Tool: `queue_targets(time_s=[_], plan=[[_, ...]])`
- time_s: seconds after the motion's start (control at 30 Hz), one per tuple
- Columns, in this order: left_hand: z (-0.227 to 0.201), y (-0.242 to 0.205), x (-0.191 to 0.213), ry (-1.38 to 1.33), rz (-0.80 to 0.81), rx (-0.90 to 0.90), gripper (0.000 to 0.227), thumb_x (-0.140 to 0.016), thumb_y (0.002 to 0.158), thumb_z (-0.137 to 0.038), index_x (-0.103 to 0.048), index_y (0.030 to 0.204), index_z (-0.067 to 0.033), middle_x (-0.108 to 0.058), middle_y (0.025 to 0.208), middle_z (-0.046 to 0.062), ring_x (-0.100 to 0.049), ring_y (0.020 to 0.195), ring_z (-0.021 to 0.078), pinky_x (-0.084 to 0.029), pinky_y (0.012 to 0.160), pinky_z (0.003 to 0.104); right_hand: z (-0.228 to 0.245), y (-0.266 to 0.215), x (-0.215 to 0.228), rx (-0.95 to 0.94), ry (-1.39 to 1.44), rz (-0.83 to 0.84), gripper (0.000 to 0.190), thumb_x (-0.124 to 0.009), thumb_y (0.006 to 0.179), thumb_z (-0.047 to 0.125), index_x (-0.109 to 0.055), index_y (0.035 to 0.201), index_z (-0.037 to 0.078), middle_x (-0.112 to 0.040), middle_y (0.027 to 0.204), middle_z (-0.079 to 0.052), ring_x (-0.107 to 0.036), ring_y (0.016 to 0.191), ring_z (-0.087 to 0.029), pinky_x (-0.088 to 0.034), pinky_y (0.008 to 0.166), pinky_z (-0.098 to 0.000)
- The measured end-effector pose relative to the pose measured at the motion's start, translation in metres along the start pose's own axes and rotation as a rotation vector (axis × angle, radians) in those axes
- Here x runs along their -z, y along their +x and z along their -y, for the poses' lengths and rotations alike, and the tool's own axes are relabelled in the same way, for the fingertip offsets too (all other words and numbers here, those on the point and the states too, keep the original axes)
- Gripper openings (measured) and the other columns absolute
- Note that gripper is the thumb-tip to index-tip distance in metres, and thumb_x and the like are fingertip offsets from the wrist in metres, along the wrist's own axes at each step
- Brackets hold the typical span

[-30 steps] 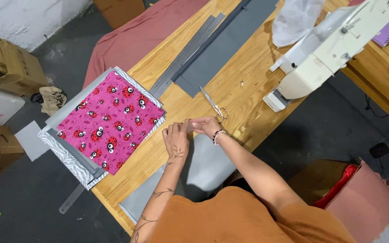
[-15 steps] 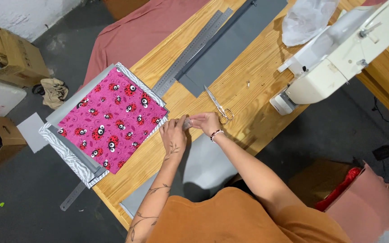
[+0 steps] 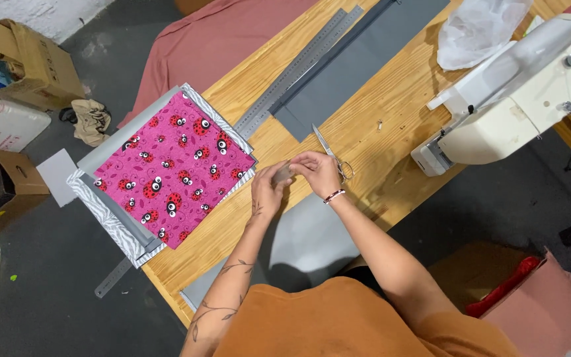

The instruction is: The person aligns a grey fabric piece on a wooden table and secures it with straight pins. They fold the fabric edges, smooth the surface, and place pins along the seams to hold the layers together.

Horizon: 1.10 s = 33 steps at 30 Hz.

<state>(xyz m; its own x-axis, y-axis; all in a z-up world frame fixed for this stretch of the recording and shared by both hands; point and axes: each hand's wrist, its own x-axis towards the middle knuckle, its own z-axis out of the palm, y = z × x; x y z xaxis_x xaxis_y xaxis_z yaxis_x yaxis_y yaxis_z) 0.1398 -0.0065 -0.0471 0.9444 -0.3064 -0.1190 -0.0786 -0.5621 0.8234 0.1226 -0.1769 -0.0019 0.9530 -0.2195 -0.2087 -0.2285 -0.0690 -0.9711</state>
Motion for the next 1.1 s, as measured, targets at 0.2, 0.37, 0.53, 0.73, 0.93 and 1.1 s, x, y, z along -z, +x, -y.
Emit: queue_targets(time_s=[0.2, 0.37, 0.53, 0.73, 0.93, 1.1], plan=[[-0.023, 0.005, 0.008, -0.158, -0.034, 0.055, 0.047, -0.082, 0.082, -0.017, -0.071, 0.126, -0.0296, -0.071, 0.118, 0.005, -0.064, 0.118, 0.0303, -0.045, 0.105, 0.045, -0.002, 0.004, 0.007, -0.073, 0.092, -0.06, 0.019, -0.08, 0.084, 0.003, -0.076, 0.102, 0.008, -0.077, 0.093, -0.009, -0.072, 0.083, -0.011, -0.061, 0.08, -0.0257], [-0.033, 0.02, 0.015, -0.194, -0.064, 0.065, 0.047, -0.083, 0.08, -0.015, -0.072, 0.124, -0.027, -0.071, 0.117, 0.006, -0.064, 0.117, 0.0319, -0.047, 0.103, 0.043, -0.048, 0.018, 0.011, -0.198, 0.342, -0.155, 0.026, -0.082, 0.084, 0.005, -0.074, 0.109, 0.006, -0.076, 0.101, -0.012, -0.072, 0.088, -0.014, -0.063, 0.083, -0.0273], [-0.023, 0.045, 0.008, -0.255, -0.106, 0.052, 0.046, -0.084, 0.077, -0.008, -0.074, 0.119, -0.0226, -0.071, 0.114, 0.009, -0.065, 0.115, 0.0333, -0.048, 0.102, 0.044, -0.095, 0.026, 0.011, -0.267, 0.432, -0.205, 0.029, -0.082, 0.084, 0.005, -0.072, 0.111, 0.003, -0.075, 0.103, -0.013, -0.073, 0.088, -0.016, -0.063, 0.083, -0.0264], [-0.01, 0.067, 0.003, -0.411, -0.154, 0.029, 0.048, -0.084, 0.076, 0.001, -0.074, 0.119, -0.0172, -0.072, 0.107, 0.01, -0.066, 0.107, 0.0247, -0.051, 0.099, 0.038, -0.077, 0.032, 0.017, -0.174, 0.057, -0.177, 0.021, -0.079, 0.084, -0.001, -0.076, 0.103, 0.007, -0.076, 0.098, -0.013, -0.075, 0.087, -0.019, -0.063, 0.079, -0.0281], [-0.009, 0.078, 0.013, -0.408, -0.154, 0.049, 0.048, -0.081, 0.077, 0.004, -0.073, 0.119, -0.0184, -0.073, 0.108, 0.007, -0.067, 0.103, 0.0187, -0.054, 0.094, 0.033, -0.07, 0.027, 0.033, 0.037, -0.629, -0.106, 0.013, -0.081, 0.084, 0.019, -0.078, 0.093, 0.028, -0.078, 0.089, 0.007, -0.074, 0.088, -0.014, -0.06, 0.079, -0.0318], [-0.018, 0.067, 0.017, -0.175, -0.163, 0.095, 0.061, -0.083, 0.078, -0.005, -0.063, 0.133, -0.0217, -0.07, 0.122, 0.016, -0.06, 0.123, 0.0388, -0.046, 0.108, 0.048, -0.062, 0.02, 0.046, 0.044, -0.705, -0.056, 0.015, -0.078, 0.084, 0.012, -0.077, 0.094, 0.024, -0.078, 0.088, 0.003, -0.074, 0.089, -0.019, -0.059, 0.081, -0.0356]])
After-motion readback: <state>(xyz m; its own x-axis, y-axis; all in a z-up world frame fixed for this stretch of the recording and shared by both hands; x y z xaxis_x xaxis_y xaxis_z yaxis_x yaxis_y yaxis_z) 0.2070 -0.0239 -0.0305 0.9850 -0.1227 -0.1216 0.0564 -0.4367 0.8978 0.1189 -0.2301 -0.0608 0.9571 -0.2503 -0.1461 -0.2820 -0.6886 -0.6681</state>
